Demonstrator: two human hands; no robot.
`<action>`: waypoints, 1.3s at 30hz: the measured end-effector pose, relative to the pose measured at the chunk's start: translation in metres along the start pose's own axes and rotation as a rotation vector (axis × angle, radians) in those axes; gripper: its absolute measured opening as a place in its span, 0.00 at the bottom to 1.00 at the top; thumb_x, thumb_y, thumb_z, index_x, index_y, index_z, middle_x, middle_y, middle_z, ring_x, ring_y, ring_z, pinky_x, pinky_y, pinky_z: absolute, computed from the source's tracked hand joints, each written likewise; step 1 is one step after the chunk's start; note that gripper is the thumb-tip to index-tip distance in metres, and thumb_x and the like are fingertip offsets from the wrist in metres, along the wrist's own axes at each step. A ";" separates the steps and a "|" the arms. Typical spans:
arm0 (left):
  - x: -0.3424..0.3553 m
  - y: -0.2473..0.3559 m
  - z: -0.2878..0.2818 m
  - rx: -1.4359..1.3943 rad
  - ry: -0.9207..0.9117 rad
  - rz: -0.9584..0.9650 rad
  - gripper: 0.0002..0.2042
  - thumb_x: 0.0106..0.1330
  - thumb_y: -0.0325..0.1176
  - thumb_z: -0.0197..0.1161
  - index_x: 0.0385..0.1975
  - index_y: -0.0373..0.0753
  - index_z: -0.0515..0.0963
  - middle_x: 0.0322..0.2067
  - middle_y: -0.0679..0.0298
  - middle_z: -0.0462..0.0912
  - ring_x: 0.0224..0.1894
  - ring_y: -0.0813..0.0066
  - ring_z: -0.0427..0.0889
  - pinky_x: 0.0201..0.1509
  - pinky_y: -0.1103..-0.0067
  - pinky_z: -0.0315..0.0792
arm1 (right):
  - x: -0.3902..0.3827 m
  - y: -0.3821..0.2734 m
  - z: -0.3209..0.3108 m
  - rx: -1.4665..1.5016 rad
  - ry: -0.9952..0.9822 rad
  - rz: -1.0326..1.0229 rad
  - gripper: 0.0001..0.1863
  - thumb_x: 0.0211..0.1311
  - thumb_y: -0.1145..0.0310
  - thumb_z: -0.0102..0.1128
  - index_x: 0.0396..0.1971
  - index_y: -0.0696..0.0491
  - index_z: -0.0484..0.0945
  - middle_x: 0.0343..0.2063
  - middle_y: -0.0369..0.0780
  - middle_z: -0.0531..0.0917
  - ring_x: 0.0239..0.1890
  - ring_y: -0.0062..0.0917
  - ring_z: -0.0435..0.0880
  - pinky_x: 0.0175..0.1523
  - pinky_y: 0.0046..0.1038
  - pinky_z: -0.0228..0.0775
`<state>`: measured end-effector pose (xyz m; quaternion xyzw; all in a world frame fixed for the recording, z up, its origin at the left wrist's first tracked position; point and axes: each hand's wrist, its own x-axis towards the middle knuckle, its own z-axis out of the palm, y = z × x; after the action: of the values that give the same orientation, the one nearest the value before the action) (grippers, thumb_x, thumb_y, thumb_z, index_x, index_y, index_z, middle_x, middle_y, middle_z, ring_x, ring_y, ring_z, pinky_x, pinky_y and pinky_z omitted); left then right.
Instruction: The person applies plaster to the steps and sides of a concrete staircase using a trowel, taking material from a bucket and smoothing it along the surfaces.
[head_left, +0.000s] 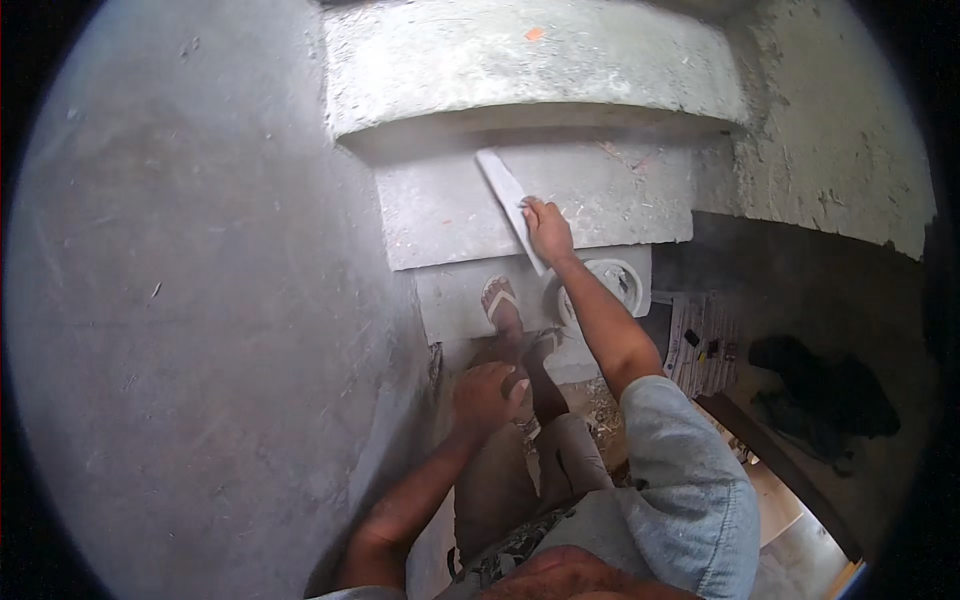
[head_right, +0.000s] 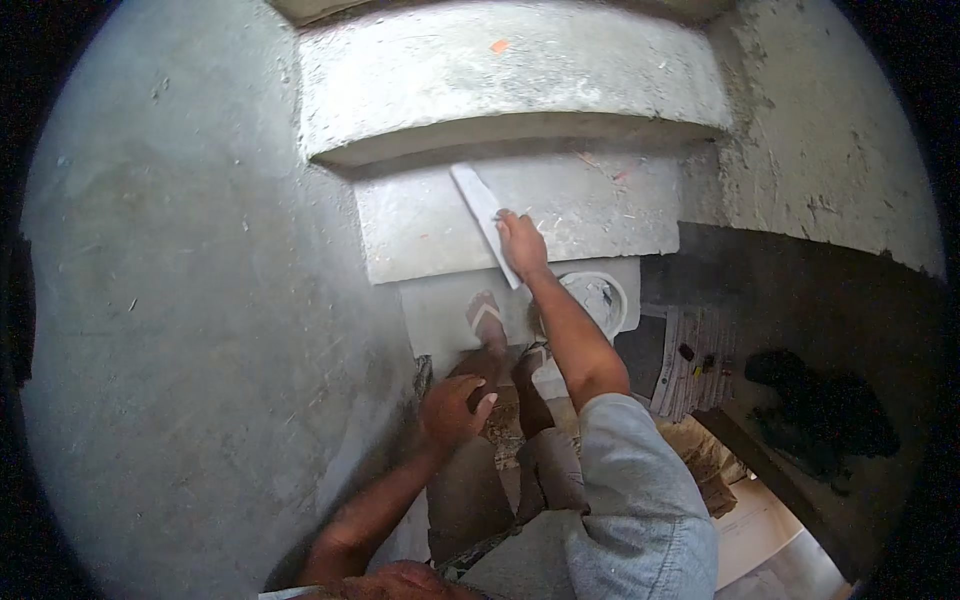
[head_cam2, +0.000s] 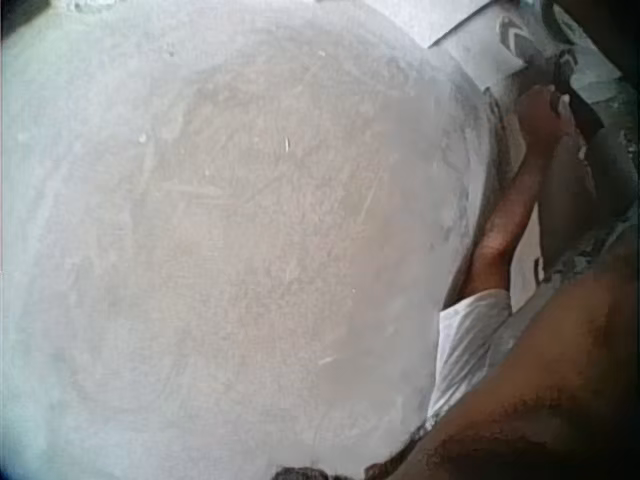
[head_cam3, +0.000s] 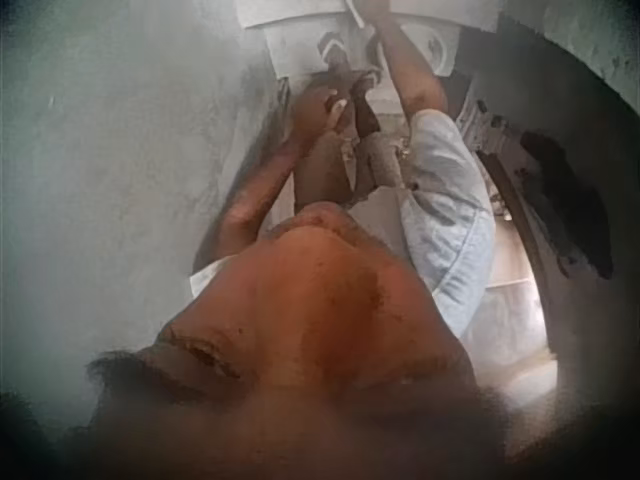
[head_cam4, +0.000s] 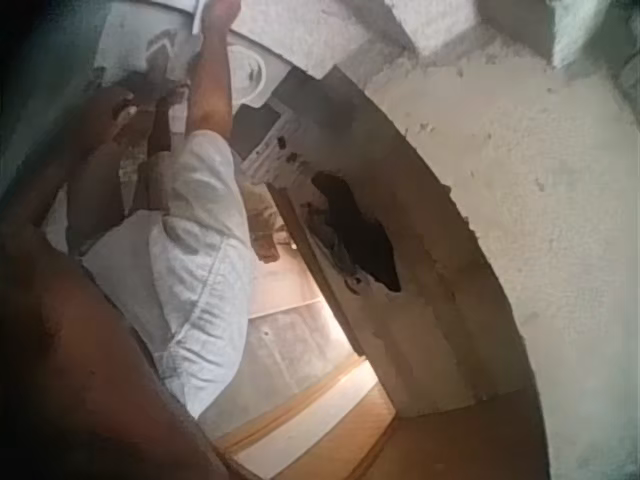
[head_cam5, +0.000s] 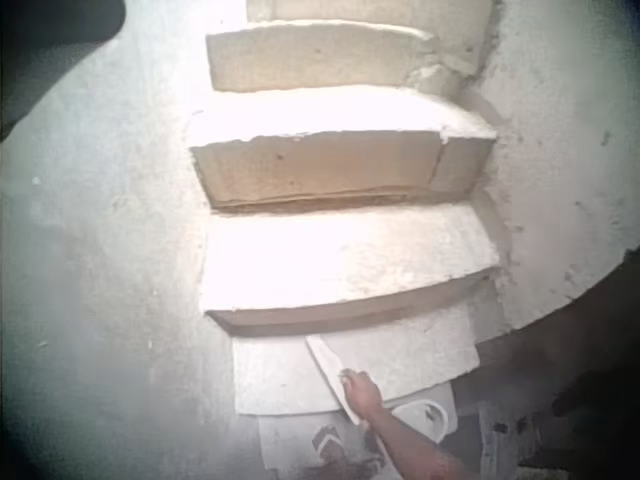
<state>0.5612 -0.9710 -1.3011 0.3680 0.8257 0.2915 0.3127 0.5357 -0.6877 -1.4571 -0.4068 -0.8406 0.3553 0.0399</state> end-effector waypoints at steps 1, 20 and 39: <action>-0.001 0.001 0.001 0.004 -0.007 0.007 0.17 0.56 0.44 0.64 0.37 0.38 0.80 0.39 0.57 0.81 0.44 0.58 0.79 0.50 0.66 0.71 | 0.007 0.008 -0.002 -0.003 0.056 0.063 0.15 0.65 0.60 0.49 0.49 0.43 0.76 0.39 0.49 0.77 0.42 0.45 0.77 0.48 0.41 0.70; 0.003 0.021 0.005 0.257 -0.156 -0.368 0.18 0.60 0.47 0.60 0.40 0.40 0.80 0.42 0.55 0.81 0.48 0.56 0.77 0.54 0.65 0.70 | -0.005 0.084 -0.071 0.117 0.198 -0.034 0.17 0.68 0.59 0.46 0.47 0.54 0.76 0.39 0.49 0.78 0.45 0.41 0.78 0.50 0.37 0.68; 0.016 0.041 0.010 0.352 -0.268 -0.404 0.18 0.61 0.47 0.59 0.41 0.40 0.80 0.44 0.54 0.81 0.50 0.56 0.77 0.56 0.66 0.69 | 0.012 0.134 -0.105 0.143 0.287 0.289 0.19 0.69 0.58 0.43 0.49 0.55 0.75 0.44 0.52 0.79 0.48 0.44 0.78 0.54 0.37 0.68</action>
<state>0.5776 -0.9323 -1.2832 0.2802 0.8713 0.0246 0.4021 0.6531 -0.5634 -1.4660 -0.5658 -0.7319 0.3542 0.1367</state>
